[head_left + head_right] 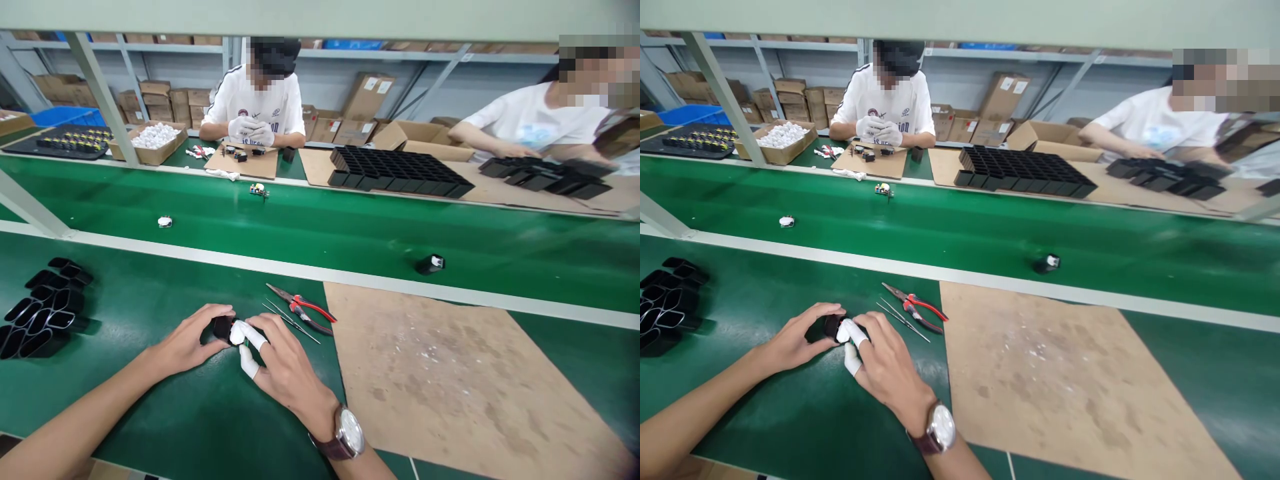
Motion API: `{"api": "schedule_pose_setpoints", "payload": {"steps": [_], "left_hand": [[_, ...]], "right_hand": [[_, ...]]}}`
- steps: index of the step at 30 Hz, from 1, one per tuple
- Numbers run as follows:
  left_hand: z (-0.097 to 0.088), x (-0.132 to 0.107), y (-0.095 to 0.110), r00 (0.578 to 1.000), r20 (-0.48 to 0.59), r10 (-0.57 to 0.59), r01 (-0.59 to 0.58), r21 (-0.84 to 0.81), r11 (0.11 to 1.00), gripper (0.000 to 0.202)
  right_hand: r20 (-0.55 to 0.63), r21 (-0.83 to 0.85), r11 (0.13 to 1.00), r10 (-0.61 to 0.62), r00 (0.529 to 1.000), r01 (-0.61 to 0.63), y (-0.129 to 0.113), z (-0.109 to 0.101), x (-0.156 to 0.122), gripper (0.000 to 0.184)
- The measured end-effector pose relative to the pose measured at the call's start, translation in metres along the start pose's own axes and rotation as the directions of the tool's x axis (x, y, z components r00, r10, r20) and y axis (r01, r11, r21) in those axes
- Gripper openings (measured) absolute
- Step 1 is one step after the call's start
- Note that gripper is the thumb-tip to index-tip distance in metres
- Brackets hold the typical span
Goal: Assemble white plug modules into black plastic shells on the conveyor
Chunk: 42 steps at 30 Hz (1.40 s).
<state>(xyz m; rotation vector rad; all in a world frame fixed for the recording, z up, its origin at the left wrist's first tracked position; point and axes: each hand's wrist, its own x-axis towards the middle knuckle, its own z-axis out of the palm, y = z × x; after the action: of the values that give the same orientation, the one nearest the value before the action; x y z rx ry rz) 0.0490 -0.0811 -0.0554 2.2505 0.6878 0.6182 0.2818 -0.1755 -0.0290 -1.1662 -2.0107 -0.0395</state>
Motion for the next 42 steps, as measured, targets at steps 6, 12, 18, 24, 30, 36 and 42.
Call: {"api": "schedule_pose_setpoints", "payload": {"steps": [6,12,18,24,30,36,42], "left_hand": [[0.002,0.000,0.005,1.000,0.001,0.030,-0.030,-0.027,0.999,0.053],[0.002,0.001,0.005,0.998,-0.040,0.057,-0.057,0.017,0.998,0.055],[0.001,-0.001,0.004,0.998,0.008,0.068,-0.067,-0.083,0.994,0.056],[0.000,-0.001,0.005,0.998,0.010,0.060,-0.058,-0.126,0.990,0.052],[0.002,-0.003,0.004,0.999,0.030,0.033,-0.029,-0.127,0.992,0.049],[-0.012,0.003,-0.002,0.968,0.247,-0.035,0.108,-0.287,0.952,0.072],[-0.068,0.080,-0.046,0.992,-0.047,-0.119,0.121,0.031,0.992,0.045]], "right_hand": [[0.028,-0.009,1.000,0.014,1.000,-0.014,-0.002,0.002,0.001,0.028],[0.073,0.039,0.998,0.053,0.996,-0.056,-0.001,0.002,-0.003,0.040],[0.025,0.181,0.982,0.039,0.999,-0.042,0.001,0.002,-0.005,0.023],[0.087,0.171,0.982,0.071,0.994,-0.085,-0.003,0.005,-0.002,0.019],[0.121,0.163,0.983,0.065,0.991,-0.085,0.000,0.015,-0.006,0.029],[0.051,0.197,0.979,0.048,0.998,-0.057,0.005,0.023,-0.012,0.034],[0.068,0.178,0.975,0.120,0.990,-0.131,0.003,0.022,-0.013,0.047]]}}
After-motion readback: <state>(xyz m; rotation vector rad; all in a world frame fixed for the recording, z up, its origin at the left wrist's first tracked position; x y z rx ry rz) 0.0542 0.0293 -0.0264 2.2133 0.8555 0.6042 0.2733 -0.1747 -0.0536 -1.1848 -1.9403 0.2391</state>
